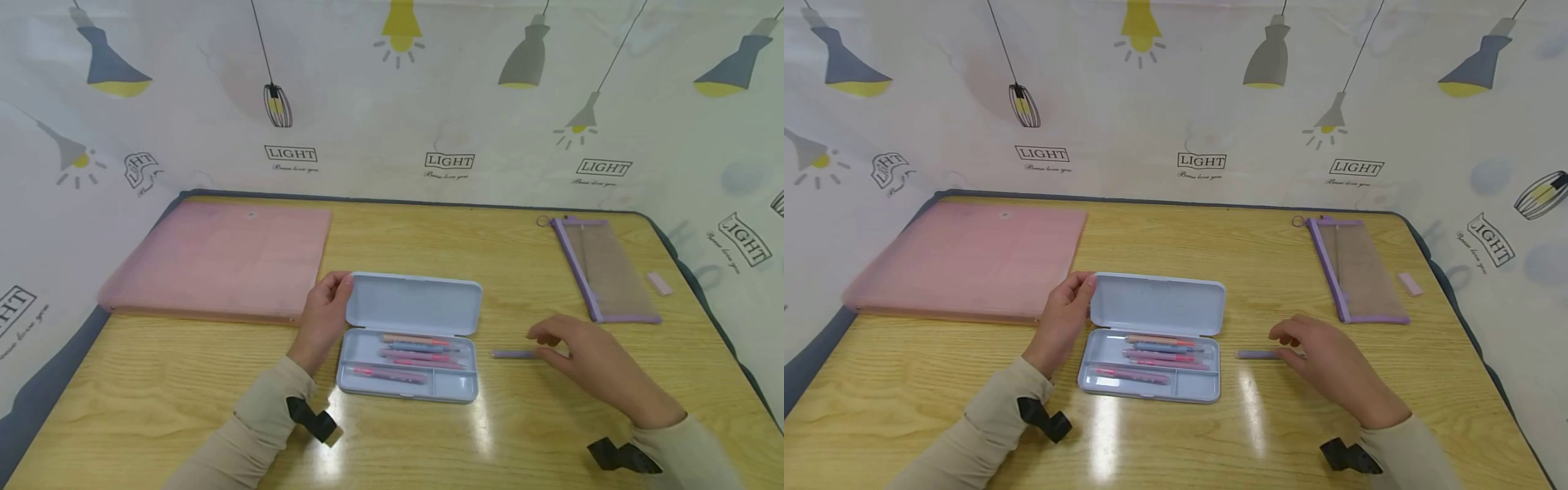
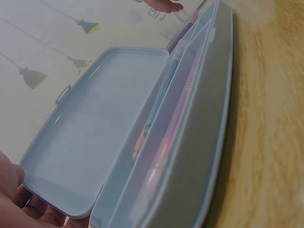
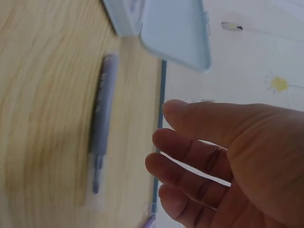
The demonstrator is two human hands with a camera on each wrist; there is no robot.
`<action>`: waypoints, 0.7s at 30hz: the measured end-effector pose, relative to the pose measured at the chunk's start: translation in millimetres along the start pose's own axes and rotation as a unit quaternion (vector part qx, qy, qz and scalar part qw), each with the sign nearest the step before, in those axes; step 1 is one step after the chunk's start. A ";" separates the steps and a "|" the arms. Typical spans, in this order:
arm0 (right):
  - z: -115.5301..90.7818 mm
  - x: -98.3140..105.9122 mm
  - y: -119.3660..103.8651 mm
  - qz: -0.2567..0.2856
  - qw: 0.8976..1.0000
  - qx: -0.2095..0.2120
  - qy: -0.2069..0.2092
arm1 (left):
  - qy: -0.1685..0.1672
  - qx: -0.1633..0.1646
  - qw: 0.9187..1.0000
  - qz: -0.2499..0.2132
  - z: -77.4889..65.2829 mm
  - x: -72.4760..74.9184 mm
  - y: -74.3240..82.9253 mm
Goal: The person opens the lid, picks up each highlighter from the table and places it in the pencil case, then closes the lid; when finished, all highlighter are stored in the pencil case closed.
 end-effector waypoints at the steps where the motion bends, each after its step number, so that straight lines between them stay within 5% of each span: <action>1: -0.5 -0.9 3.0 0.002 1.000 0.001 0.000 | 0.001 0.000 1.000 0.000 0.3 0.1 -0.3; 21: 2.3 -30.5 29.3 0.001 0.999 -0.005 -0.046 | 0.003 0.001 1.000 0.000 0.3 1.1 0.1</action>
Point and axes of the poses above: each hand's wrist, its own z-axis towards the middle knuckle, its own x-axis out of the back of the hand, y = z × x, the point moved 9 cm from there along z, towards the middle knuckle
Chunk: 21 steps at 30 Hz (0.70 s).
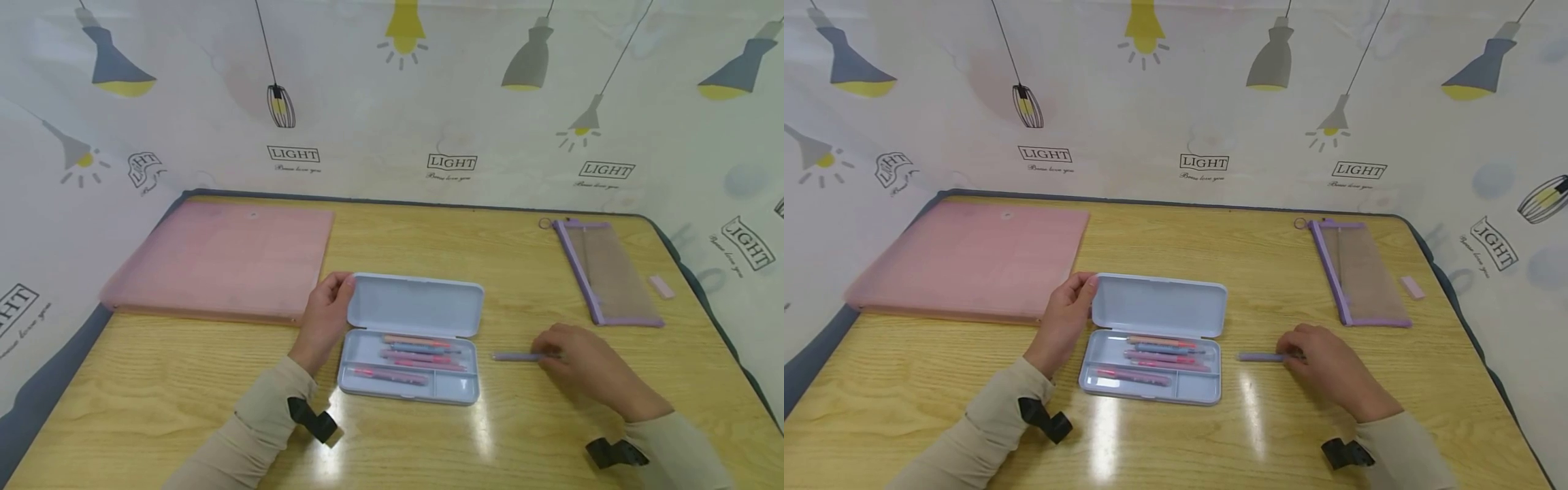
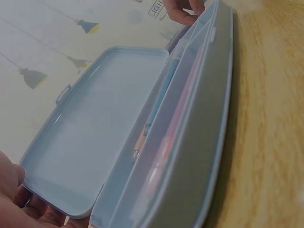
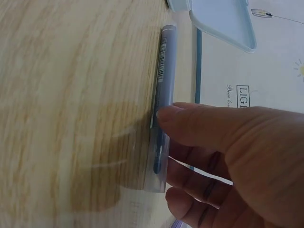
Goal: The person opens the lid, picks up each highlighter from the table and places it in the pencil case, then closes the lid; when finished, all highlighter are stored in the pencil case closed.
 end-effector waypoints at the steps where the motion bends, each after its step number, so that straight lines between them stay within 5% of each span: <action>1: -0.3 -0.6 -0.3 -0.005 1.000 0.002 0.001 | -0.001 0.000 1.000 0.000 -0.5 -0.3 0.3; 14: -4.2 0.3 -7.4 -0.027 0.999 0.022 0.025 | -0.004 0.006 1.000 0.001 -2.3 -1.5 -1.1; 21: -4.5 18.9 -54.2 -0.029 0.995 0.069 0.068 | 0.001 0.001 1.000 0.008 -1.0 -0.2 -0.2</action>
Point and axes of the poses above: each hand's wrist, its own z-axis towards the middle knuckle, its own x-axis out of the back of the hand, y = z × x, the point moved 9 cm from there along z, towards the middle knuckle
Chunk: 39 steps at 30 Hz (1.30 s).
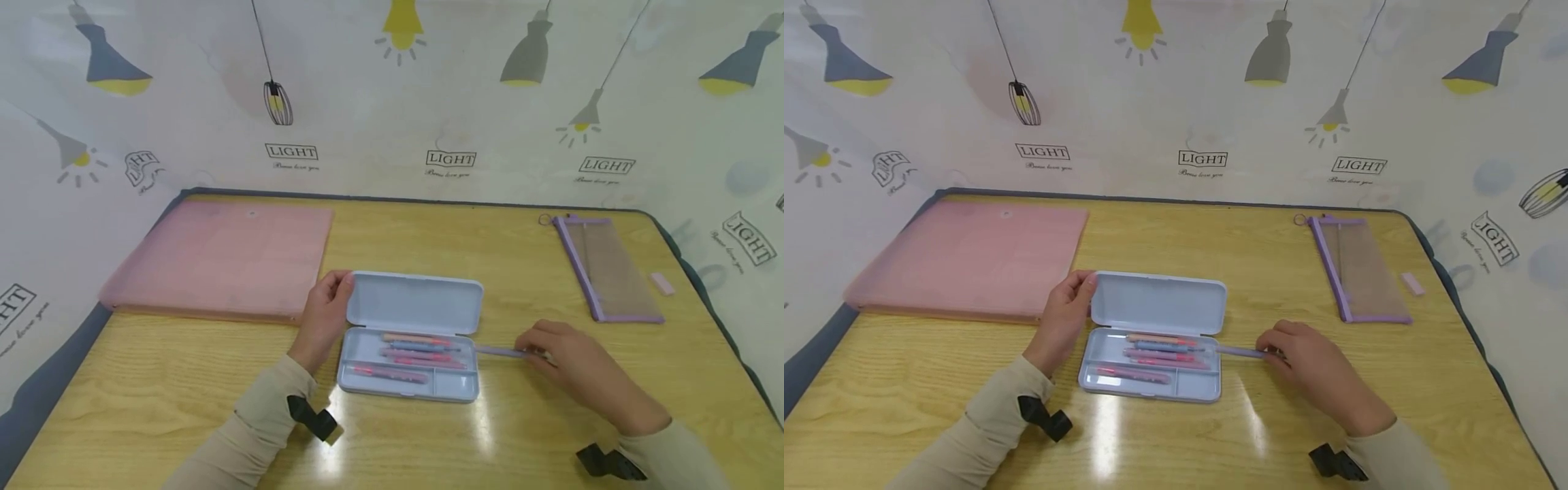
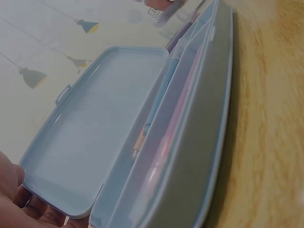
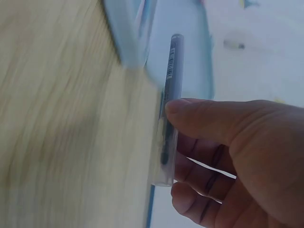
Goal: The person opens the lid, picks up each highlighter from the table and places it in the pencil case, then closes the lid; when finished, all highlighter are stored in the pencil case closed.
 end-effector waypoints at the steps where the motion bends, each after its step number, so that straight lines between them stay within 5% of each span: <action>1: 3.1 1.8 -9.8 0.002 1.000 0.012 0.007 | 0.001 -0.002 1.000 0.000 -0.1 0.3 0.9; 10: 32.6 -11.8 -92.7 0.007 0.990 0.138 -0.006 | 0.001 0.000 1.000 0.002 0.4 0.4 0.5; 17: 51.1 -29.8 -133.9 -0.036 0.974 0.222 0.014 | -0.001 0.000 1.000 -0.014 1.1 -0.4 -1.9; 28: 67.6 -51.8 -151.2 -0.039 0.978 0.205 -0.023 | 0.002 -0.002 1.000 -0.013 1.8 -1.1 -0.9; 39: 66.2 -61.2 -150.8 -0.038 0.980 0.196 -0.015 | 0.005 -0.006 1.000 -0.015 0.9 0.1 0.6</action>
Point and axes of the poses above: each hand's wrist, its own z-axis towards the middle knuckle, its own x-axis out of the back of the hand, y = z × x, the point moved 9 cm from there along z, towards the middle knuckle
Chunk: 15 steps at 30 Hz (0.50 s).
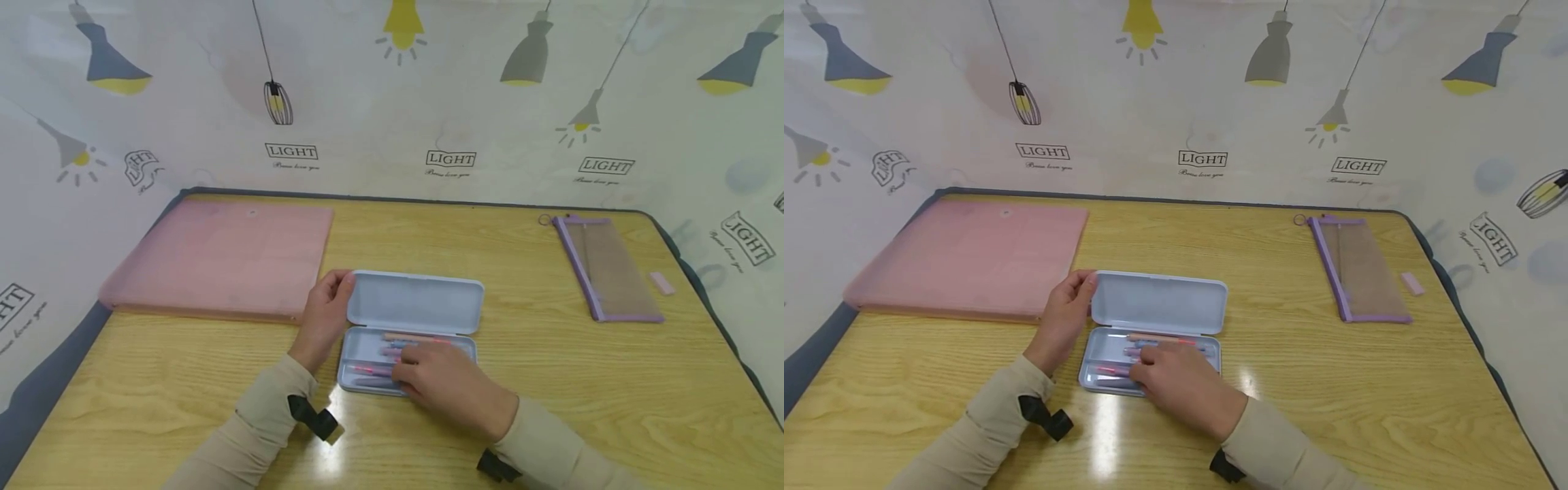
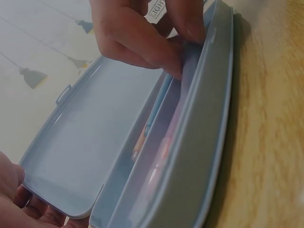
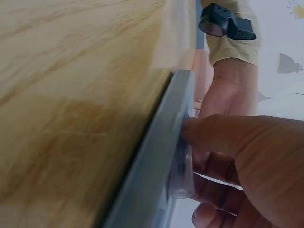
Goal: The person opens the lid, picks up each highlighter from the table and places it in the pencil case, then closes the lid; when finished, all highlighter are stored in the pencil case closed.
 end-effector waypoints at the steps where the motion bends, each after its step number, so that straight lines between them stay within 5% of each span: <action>1: -0.4 -0.8 0.0 -0.003 1.000 0.000 0.003 | 0.001 0.000 1.000 -0.001 0.1 0.1 -0.3; 15: 6.9 -7.8 -1.2 0.006 1.000 -0.011 0.007 | -0.002 -0.005 1.000 -0.006 0.4 -0.2 -0.5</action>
Point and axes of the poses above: each hand's wrist, its own z-axis towards the middle knuckle, its own x-axis out of the back of the hand, y = z × x, the point moved 9 cm from there along z, towards the middle knuckle
